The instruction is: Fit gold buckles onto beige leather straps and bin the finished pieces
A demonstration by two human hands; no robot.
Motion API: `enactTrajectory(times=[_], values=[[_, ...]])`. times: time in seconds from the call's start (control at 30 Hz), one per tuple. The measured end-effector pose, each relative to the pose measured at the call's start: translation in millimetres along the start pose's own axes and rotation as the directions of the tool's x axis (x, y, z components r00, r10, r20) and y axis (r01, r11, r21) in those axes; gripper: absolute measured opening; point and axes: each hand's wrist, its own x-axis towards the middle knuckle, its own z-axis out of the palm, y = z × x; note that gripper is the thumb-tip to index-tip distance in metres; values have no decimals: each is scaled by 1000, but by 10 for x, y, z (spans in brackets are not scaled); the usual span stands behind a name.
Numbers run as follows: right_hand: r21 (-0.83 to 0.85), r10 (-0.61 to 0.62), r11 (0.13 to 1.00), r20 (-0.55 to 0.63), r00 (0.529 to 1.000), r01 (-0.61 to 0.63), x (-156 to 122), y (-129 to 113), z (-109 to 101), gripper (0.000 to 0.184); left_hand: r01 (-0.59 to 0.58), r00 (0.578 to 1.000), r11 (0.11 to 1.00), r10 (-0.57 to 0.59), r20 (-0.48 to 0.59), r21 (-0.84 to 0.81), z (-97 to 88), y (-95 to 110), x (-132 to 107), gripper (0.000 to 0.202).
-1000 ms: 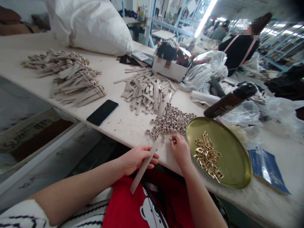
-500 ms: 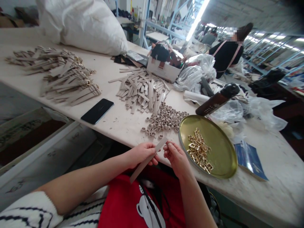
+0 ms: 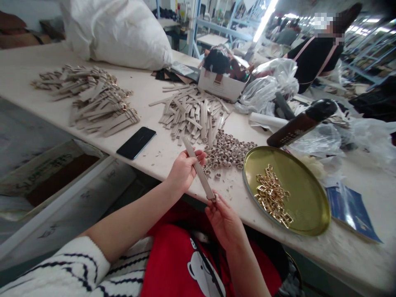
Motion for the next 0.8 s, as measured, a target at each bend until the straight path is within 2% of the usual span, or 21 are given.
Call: enactTrajectory(times=[0.13,0.23,0.33,0.4,0.5,0.6,0.7,0.8], values=[[69,47,997,-3,999,-46,-14,72,25,22,-97,995,993,99,-28,63,-48,-171,6,32],[71,-27,997,-41,999,30,32,67,-19,24,-82,995,963,64,77,258,-121,-287,-79,22],[55,-139,988,-90,986,145,98,30,-97,24,-47,976,832,-78,201,553,-212,-346,-181,15],[13,-212,977,-123,970,215,127,13,-151,24,-59,955,741,-154,254,669,-252,-347,-233,16],[-143,-336,938,-152,930,316,131,13,-221,25,-157,944,617,-135,300,771,-252,-318,-295,13],[-313,-420,875,-107,901,370,101,23,-261,27,-249,938,486,-93,333,838,-221,-319,-374,11],[-309,-355,890,-9,935,335,69,-1,-264,26,-278,914,489,-129,384,827,-226,-366,-460,11],[-174,-257,950,32,966,259,37,-93,-267,23,-253,862,581,-227,453,773,-268,-353,-508,17]])
